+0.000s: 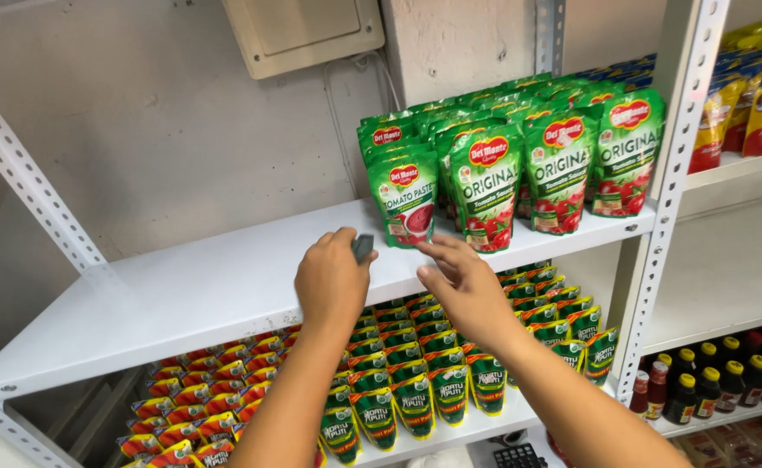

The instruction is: Wiping tomato paste pouches with a cloth and placing them in an organized manner on a grocery store shelf.

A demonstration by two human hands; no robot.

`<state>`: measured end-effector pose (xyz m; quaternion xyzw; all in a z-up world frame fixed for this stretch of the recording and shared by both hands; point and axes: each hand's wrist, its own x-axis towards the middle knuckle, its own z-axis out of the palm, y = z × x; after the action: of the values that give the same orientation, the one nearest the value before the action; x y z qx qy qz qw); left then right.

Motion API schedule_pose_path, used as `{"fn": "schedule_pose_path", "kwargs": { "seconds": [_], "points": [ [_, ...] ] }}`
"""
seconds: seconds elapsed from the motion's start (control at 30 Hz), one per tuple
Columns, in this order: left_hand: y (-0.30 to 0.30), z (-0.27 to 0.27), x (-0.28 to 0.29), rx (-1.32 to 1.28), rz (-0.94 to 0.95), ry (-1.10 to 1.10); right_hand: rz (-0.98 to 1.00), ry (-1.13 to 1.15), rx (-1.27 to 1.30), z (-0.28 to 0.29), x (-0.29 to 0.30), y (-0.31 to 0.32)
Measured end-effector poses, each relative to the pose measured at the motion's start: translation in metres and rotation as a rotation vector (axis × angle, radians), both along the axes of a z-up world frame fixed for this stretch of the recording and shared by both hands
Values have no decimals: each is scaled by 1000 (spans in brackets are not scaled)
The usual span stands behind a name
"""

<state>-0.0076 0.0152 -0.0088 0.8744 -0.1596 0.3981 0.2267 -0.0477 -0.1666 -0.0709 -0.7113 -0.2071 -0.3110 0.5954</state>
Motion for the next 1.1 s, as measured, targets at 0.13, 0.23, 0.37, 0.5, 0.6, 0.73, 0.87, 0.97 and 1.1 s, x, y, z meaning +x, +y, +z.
{"fn": "schedule_pose_path", "kwargs": {
  "seconds": [0.13,0.23,0.37,0.5,0.6,0.73,0.87,0.97,1.1],
  "points": [
    [35,-31,-63,-37,-129,-71,187,48,97,-36,-45,23],
    [64,-66,-97,-159,-240,17,309,91,36,-80,-65,46],
    [112,-124,-127,-385,-351,156,580,451,168,-145,-72,84],
    [155,-188,-150,-650,-322,369,770,828,205,-218,-75,126],
    [186,-251,-161,-909,-240,546,762,925,156,-268,-74,155],
    [221,-319,-173,-1039,-114,636,726,1035,114,-351,-67,182],
    [249,-389,-182,-1033,38,681,598,1160,48,-419,-64,200],
    [262,-448,-184,-1012,139,735,464,1349,45,-454,-62,209],
    [272,-554,-178,-971,263,884,343,1290,-119,-548,-73,201]
  ]
}}
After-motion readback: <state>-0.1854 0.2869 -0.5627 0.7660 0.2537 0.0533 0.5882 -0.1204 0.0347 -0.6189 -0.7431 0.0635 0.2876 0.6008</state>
